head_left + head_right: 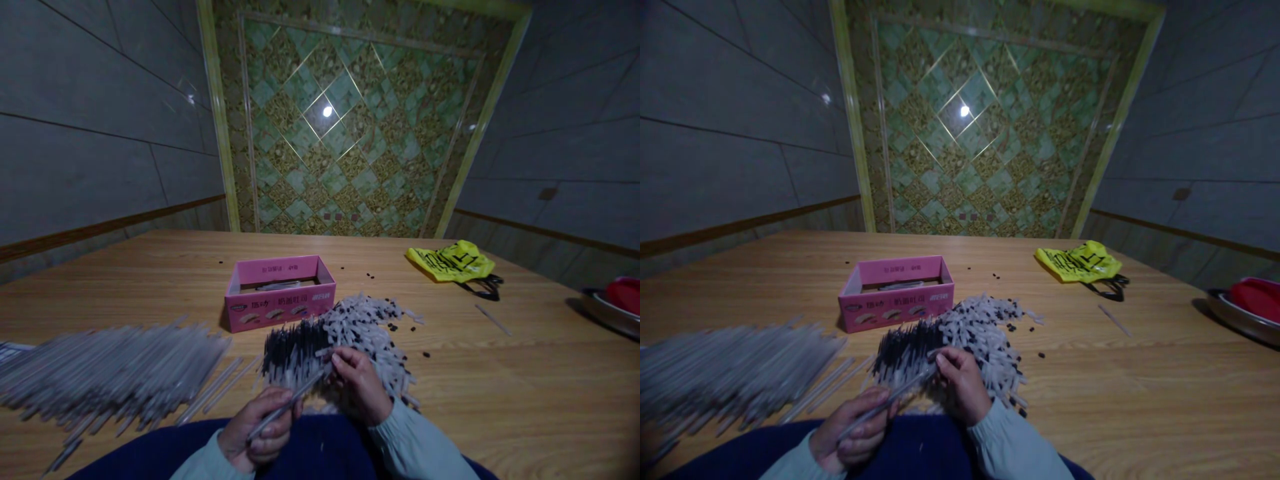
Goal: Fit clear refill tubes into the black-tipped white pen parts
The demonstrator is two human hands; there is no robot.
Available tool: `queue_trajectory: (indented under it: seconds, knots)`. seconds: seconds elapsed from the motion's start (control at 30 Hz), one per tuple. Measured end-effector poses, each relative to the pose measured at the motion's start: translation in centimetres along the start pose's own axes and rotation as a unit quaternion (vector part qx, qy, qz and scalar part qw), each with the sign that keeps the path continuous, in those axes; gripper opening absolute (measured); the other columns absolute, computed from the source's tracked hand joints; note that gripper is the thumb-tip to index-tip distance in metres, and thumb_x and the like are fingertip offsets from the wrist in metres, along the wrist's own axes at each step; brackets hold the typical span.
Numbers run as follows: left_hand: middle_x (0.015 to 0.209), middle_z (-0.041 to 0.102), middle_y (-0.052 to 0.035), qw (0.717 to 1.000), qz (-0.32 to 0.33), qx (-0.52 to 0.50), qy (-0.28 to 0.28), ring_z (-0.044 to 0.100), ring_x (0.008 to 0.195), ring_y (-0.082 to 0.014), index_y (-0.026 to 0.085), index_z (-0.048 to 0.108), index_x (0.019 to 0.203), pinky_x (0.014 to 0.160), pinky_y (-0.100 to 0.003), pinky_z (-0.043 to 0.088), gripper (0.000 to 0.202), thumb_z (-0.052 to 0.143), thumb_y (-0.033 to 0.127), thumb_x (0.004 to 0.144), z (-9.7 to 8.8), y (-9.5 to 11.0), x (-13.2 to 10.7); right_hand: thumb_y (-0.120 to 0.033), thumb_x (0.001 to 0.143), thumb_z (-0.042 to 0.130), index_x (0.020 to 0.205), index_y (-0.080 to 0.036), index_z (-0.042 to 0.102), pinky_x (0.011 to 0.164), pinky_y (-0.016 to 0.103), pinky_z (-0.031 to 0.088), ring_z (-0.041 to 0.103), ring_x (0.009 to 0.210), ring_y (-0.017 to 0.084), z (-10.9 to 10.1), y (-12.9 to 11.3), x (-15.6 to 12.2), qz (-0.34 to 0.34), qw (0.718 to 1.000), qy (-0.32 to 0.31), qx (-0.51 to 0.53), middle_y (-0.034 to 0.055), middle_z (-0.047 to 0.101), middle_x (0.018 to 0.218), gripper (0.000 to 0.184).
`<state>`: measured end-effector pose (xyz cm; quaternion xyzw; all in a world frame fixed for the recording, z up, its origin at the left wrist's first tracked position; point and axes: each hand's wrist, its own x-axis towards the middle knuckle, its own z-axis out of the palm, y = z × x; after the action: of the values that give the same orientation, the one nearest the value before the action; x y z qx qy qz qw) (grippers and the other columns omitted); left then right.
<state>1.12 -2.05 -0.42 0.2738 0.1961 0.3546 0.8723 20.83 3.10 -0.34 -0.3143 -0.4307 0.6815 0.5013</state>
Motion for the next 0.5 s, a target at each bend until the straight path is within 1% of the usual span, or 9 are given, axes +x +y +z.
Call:
queue_trajectory:
  seconds: [0.07,0.2,0.37,0.5]
  knots:
    - [0.035,0.030,0.0086,1.000,-0.002,-0.001,0.017,0.015,0.025,-0.0003,0.008,0.067,0.075,0.025,-0.011,0.013,0.025,0.050,0.025,0.082,0.14,0.01,-0.05,-0.043,0.065,0.074,0.081,-0.014,0.066,0.048,0.020,0.032,0.046,0.048,0.008,-0.18,0.31,0.04,0.000,1.000,-0.005,-0.009,-0.0008,0.057,0.059,0.034]
    - [0.035,0.030,0.0083,1.000,-0.008,0.005,0.026,0.016,0.025,-0.0008,0.009,0.067,0.074,0.025,-0.012,0.012,0.024,0.051,0.024,0.082,0.06,-0.10,0.01,-0.045,0.068,0.071,0.082,-0.013,0.066,0.046,0.019,0.028,0.044,0.048,0.007,-0.58,0.62,0.17,-0.019,0.998,-0.020,-0.048,-0.0013,0.055,0.058,0.035]
    - [0.036,0.031,0.0083,1.000,-0.001,0.011,0.025,0.016,0.025,-0.0008,0.010,0.067,0.075,0.025,-0.012,0.013,0.025,0.049,0.024,0.084,0.05,-0.27,0.05,-0.047,0.070,0.069,0.078,-0.013,0.065,0.044,0.018,0.026,0.040,0.045,0.006,-0.50,0.77,0.02,-0.022,0.994,-0.041,-0.098,-0.0027,0.052,0.055,0.035]
    - [0.034,0.032,0.0078,0.999,0.002,0.031,0.032,0.018,0.023,-0.0012,0.009,0.067,0.074,0.025,-0.013,0.012,0.023,0.050,0.022,0.083,0.19,-0.38,0.16,-0.051,0.068,0.069,0.072,-0.013,0.065,0.045,0.019,0.028,0.042,0.044,0.006,-0.57,0.81,0.04,-0.020,0.989,-0.048,-0.137,-0.0026,0.051,0.052,0.039]
